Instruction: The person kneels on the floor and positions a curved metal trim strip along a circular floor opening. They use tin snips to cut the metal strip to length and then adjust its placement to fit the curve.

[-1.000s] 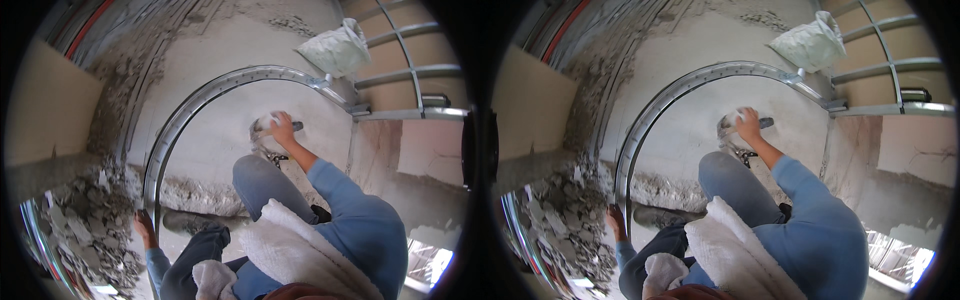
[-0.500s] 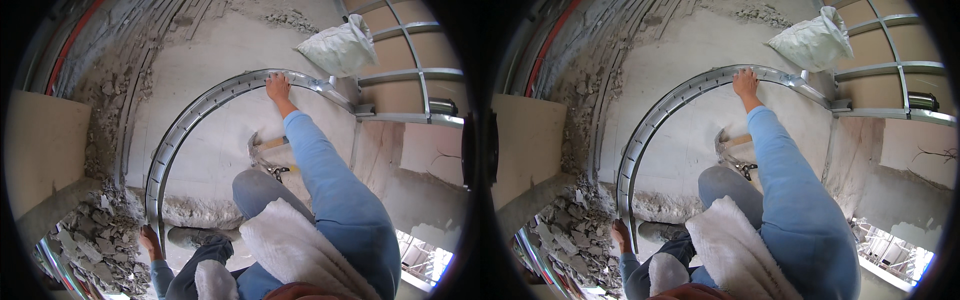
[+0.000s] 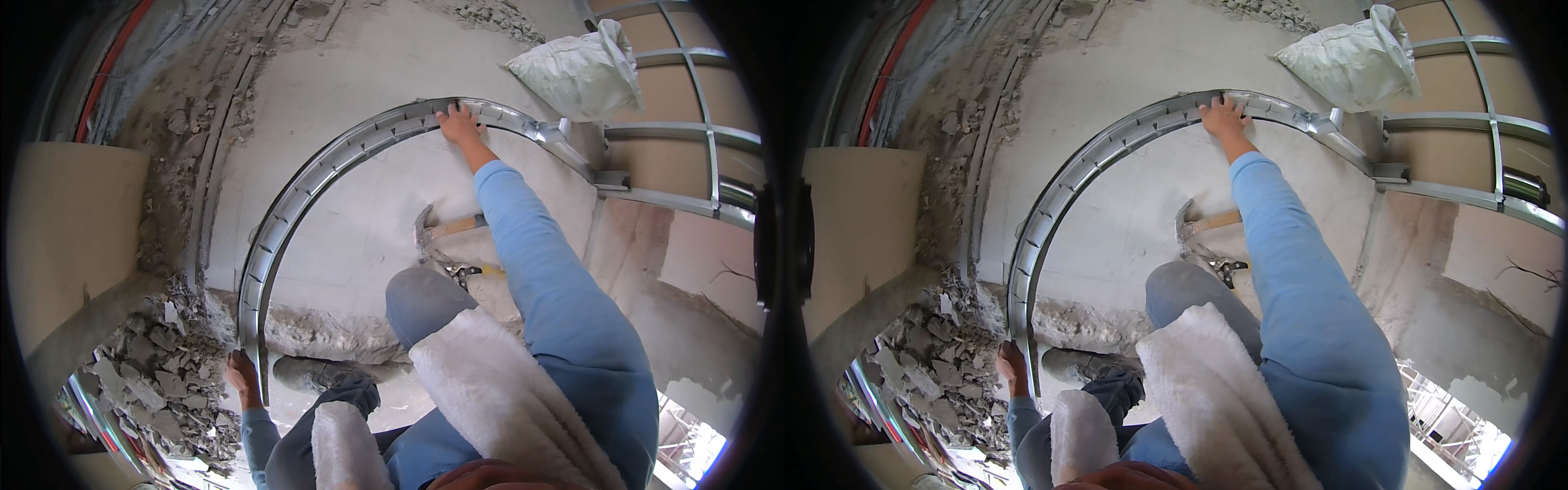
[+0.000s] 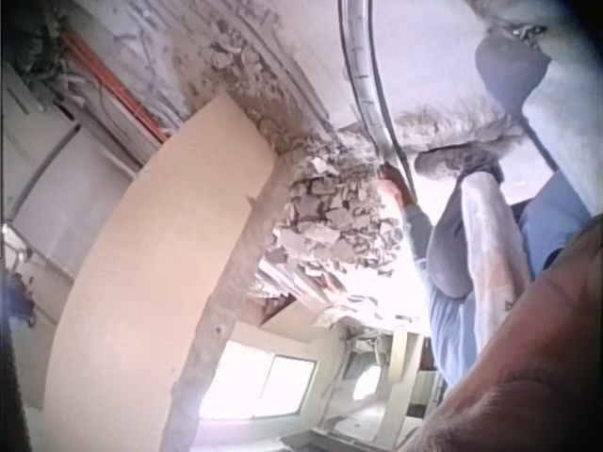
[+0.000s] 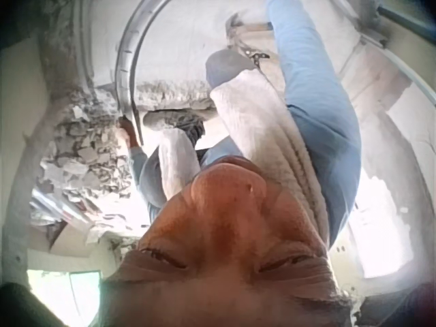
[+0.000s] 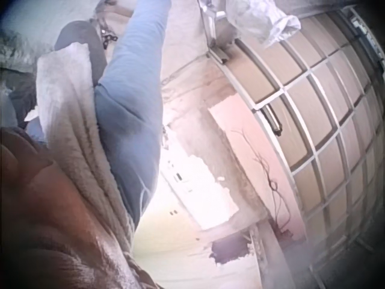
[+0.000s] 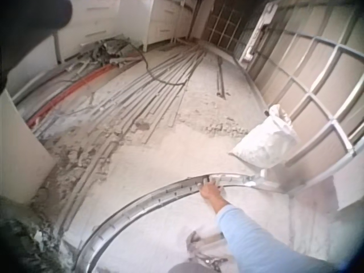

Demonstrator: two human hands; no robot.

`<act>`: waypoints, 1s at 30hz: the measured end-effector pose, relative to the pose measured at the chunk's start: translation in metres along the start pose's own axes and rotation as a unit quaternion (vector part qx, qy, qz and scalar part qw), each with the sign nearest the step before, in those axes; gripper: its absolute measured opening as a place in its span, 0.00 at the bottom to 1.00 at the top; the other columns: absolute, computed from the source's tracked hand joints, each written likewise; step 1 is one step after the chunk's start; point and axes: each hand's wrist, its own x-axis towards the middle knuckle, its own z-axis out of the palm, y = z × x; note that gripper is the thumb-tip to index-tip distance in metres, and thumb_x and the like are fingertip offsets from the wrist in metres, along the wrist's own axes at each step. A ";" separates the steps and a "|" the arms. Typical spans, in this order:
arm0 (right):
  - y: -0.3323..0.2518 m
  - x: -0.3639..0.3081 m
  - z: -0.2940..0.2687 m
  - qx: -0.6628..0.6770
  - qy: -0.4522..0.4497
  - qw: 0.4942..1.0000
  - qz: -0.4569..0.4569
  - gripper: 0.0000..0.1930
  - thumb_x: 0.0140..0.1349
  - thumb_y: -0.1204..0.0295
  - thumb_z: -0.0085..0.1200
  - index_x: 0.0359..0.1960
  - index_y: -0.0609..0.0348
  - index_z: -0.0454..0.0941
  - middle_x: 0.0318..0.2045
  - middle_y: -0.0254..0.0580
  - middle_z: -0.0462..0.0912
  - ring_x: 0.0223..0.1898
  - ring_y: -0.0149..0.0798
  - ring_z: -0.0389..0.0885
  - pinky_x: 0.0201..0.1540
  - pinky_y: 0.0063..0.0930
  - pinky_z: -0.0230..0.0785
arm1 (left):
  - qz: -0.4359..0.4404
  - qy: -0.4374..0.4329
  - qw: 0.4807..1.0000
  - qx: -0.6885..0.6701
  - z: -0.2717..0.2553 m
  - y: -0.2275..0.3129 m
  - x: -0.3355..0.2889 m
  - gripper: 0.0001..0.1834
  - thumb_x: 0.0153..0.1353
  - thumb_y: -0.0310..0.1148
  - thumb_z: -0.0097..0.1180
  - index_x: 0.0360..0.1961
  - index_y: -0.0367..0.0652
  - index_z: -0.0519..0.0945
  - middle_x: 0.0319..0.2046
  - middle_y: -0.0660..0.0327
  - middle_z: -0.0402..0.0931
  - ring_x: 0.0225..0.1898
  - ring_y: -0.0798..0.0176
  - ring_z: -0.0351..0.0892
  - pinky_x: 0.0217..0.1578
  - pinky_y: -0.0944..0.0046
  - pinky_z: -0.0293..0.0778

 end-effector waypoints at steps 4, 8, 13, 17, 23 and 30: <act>-0.010 -0.001 -0.010 -0.007 -0.017 1.000 0.025 0.38 0.71 0.37 0.38 0.75 0.45 0.63 0.78 0.40 0.54 0.78 0.64 0.46 0.74 0.73 0.39 | 0.002 0.023 1.000 -0.002 -0.001 0.002 0.002 0.09 0.62 0.32 0.62 0.26 0.41 0.79 0.29 0.50 0.81 0.32 0.41 0.82 0.32 0.45 0.77; -0.029 -0.014 -0.016 -0.036 -0.001 0.999 0.041 0.44 0.66 0.31 0.41 0.75 0.46 0.63 0.77 0.42 0.57 0.78 0.64 0.44 0.74 0.70 0.39 | -0.015 0.026 1.000 -0.005 0.006 0.002 0.000 0.11 0.63 0.33 0.62 0.25 0.41 0.77 0.27 0.50 0.80 0.30 0.42 0.82 0.30 0.46 0.77; -0.068 -0.053 -0.008 -0.042 0.093 0.992 -0.068 0.42 0.56 0.32 0.57 0.63 0.50 0.75 0.65 0.46 0.70 0.67 0.56 0.63 0.65 0.61 0.56 | -0.034 0.031 0.999 -0.027 0.015 0.001 -0.001 0.11 0.65 0.36 0.59 0.28 0.41 0.79 0.30 0.48 0.82 0.33 0.40 0.82 0.33 0.44 0.77; -0.116 -0.090 0.022 -0.011 0.191 0.934 -0.303 0.36 0.52 0.40 0.67 0.55 0.51 0.77 0.59 0.42 0.73 0.63 0.52 0.66 0.64 0.54 0.57 | -0.035 0.050 0.997 -0.037 0.014 0.004 -0.003 0.11 0.65 0.36 0.60 0.28 0.42 0.79 0.29 0.49 0.81 0.32 0.39 0.82 0.32 0.44 0.76; -0.171 -0.100 0.036 -0.006 0.214 0.887 -0.410 0.33 0.49 0.46 0.73 0.51 0.51 0.77 0.57 0.40 0.73 0.63 0.49 0.66 0.63 0.50 0.58 | -0.055 0.015 0.997 -0.042 0.005 0.009 -0.001 0.10 0.65 0.35 0.56 0.30 0.41 0.80 0.31 0.47 0.82 0.35 0.39 0.83 0.35 0.45 0.78; -0.188 -0.097 0.035 -0.086 0.170 0.894 -0.405 0.35 0.50 0.47 0.72 0.56 0.52 0.77 0.60 0.40 0.72 0.63 0.49 0.67 0.64 0.51 0.57 | -0.049 0.037 0.996 -0.058 0.008 0.017 -0.006 0.09 0.66 0.35 0.56 0.29 0.43 0.79 0.31 0.50 0.81 0.34 0.41 0.83 0.34 0.45 0.78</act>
